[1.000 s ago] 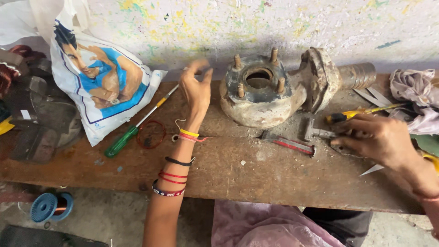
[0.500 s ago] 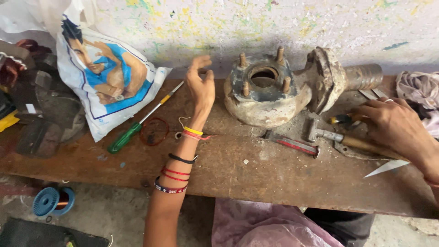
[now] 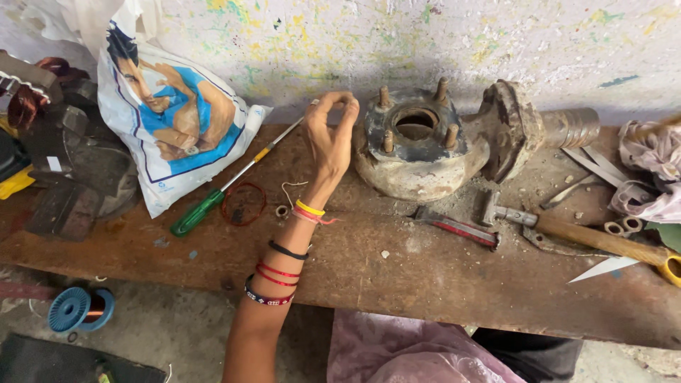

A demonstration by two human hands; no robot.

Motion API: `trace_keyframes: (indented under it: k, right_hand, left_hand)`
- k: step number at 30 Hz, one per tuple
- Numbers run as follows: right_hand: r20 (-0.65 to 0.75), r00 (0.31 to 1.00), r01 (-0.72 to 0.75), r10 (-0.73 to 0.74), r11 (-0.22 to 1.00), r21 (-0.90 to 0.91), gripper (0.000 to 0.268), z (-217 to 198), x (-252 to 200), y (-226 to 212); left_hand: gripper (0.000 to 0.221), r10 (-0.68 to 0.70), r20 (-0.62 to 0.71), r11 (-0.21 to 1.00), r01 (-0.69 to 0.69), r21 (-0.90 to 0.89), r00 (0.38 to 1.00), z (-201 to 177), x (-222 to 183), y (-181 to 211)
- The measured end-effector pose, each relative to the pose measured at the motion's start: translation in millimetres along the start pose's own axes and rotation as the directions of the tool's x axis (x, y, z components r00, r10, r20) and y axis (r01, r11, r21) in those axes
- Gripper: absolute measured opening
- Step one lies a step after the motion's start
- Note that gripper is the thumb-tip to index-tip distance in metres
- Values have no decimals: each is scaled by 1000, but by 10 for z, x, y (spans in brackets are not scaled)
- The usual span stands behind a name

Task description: The person cleans a metal mechanical part with a cloth, then uses a screwdriver and hammer to adjust components. They place a gasket onto the part and continue tapping and prying with tools to secure it.

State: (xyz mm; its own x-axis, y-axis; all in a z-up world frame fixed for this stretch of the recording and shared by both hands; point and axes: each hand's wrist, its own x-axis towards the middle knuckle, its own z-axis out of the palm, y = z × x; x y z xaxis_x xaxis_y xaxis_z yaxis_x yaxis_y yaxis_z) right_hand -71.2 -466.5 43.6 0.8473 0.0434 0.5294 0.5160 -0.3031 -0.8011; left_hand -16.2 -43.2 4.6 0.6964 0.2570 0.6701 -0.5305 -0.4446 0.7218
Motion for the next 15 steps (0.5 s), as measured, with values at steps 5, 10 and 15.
trace_keyframes:
  k: [5,10,15]
  right_hand:
    - [38,945,295,-324,899,324,26,552,199,-494]
    - [172,822,450,-543,804,389,27,1089,254,-798]
    - [295,784,425,-547,818,387,33,1150,412,-813]
  left_hand:
    - [29,172,85,984,-175,26,981,-71,1,194]
    - [27,276,173,961,-278,-13,945,-116,2,259]
    - [28,285,228,959,-277,-68,931,-101,-20,249]
